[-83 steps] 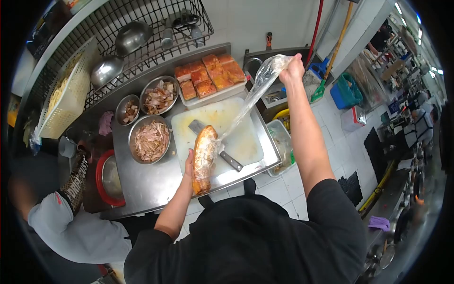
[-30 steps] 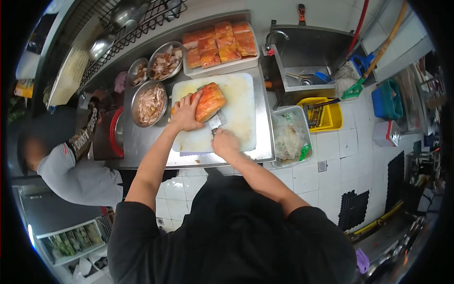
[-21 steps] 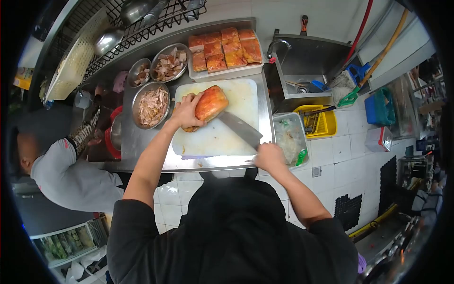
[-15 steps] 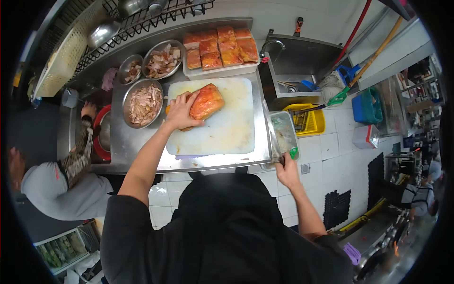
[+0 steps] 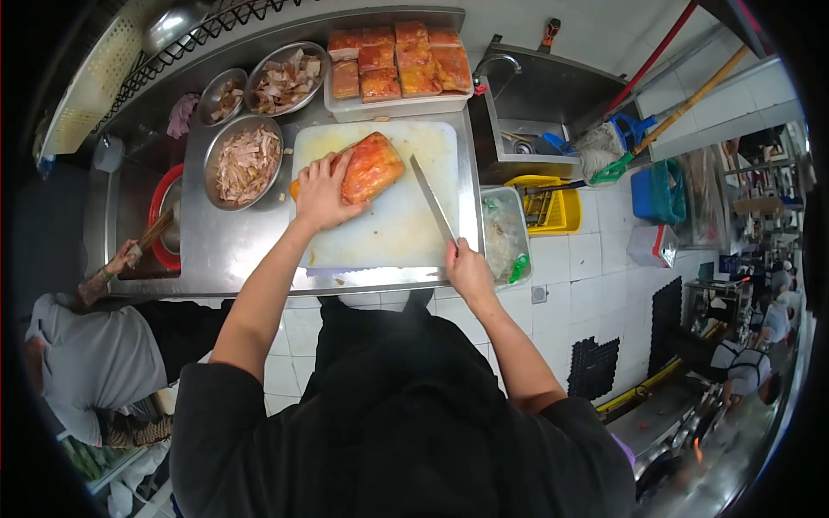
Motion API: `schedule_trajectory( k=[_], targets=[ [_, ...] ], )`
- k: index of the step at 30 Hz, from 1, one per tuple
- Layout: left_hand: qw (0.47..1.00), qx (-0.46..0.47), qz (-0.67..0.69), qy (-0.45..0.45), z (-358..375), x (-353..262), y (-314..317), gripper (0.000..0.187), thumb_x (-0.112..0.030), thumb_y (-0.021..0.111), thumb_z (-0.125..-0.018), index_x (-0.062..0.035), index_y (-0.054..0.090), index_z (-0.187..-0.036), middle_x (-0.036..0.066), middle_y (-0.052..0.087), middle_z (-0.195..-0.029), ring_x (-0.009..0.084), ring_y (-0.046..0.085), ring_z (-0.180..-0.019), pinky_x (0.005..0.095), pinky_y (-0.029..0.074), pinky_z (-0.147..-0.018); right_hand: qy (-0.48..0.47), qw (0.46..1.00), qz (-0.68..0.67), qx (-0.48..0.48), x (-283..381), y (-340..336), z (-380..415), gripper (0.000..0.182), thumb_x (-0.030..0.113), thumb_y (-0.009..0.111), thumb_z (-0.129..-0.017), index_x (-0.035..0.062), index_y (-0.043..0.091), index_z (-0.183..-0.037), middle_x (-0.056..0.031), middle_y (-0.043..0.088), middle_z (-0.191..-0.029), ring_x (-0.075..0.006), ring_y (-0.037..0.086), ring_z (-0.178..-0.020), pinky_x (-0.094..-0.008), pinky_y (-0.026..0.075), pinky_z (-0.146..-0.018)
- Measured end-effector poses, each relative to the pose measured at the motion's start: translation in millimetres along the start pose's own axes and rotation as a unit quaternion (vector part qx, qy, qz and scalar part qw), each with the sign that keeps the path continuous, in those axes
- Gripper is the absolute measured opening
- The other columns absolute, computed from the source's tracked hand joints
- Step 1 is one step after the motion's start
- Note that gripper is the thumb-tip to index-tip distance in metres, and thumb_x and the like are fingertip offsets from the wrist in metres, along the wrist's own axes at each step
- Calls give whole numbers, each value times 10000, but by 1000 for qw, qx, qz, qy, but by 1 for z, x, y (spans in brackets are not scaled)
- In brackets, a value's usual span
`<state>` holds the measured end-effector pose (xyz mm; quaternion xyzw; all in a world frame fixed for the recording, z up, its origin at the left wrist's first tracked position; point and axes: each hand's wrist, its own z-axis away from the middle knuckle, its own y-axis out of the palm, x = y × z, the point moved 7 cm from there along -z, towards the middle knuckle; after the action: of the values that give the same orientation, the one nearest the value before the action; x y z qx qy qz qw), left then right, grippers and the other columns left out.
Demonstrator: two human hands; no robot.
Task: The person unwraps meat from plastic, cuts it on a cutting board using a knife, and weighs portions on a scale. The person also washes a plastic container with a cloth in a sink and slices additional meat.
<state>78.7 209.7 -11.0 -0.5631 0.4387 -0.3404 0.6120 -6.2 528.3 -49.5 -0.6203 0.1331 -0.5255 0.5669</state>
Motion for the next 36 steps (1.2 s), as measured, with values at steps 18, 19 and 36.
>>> schedule_trajectory(
  k=[18, 19, 36],
  targets=[
    [987, 36, 56, 149, 52, -73, 2, 1148, -674, 779, -697, -103, 367, -1604, 194, 443, -1506, 361, 440, -1363, 505, 324, -1110, -93, 984, -137, -70, 0, -61, 21, 233, 224, 585, -1029, 12, 530, -1107, -336, 669, -772, -553, 657, -749, -621, 511, -668],
    [979, 52, 67, 184, 49, -76, 0, 1165, -689, 792, -684, -98, 374, -1596, 192, 450, -1494, 369, 442, -1369, 510, 325, -1121, -100, 983, -136, -72, 5, -59, 17, 221, 205, 573, -1021, 6, 526, -1104, -342, 675, -810, -552, 663, -776, -621, 516, -686],
    [995, 81, 51, 38, -19, -138, 23, 283, -307, 438, -1056, -192, 577, -1274, 12, 578, -1265, 246, 521, -1164, 494, 370, -927, 33, 976, 69, 202, 58, -77, -2, 232, 61, 473, -957, -48, 484, -1161, -336, 715, -949, -514, 714, -931, -611, 547, -839]
  ],
)
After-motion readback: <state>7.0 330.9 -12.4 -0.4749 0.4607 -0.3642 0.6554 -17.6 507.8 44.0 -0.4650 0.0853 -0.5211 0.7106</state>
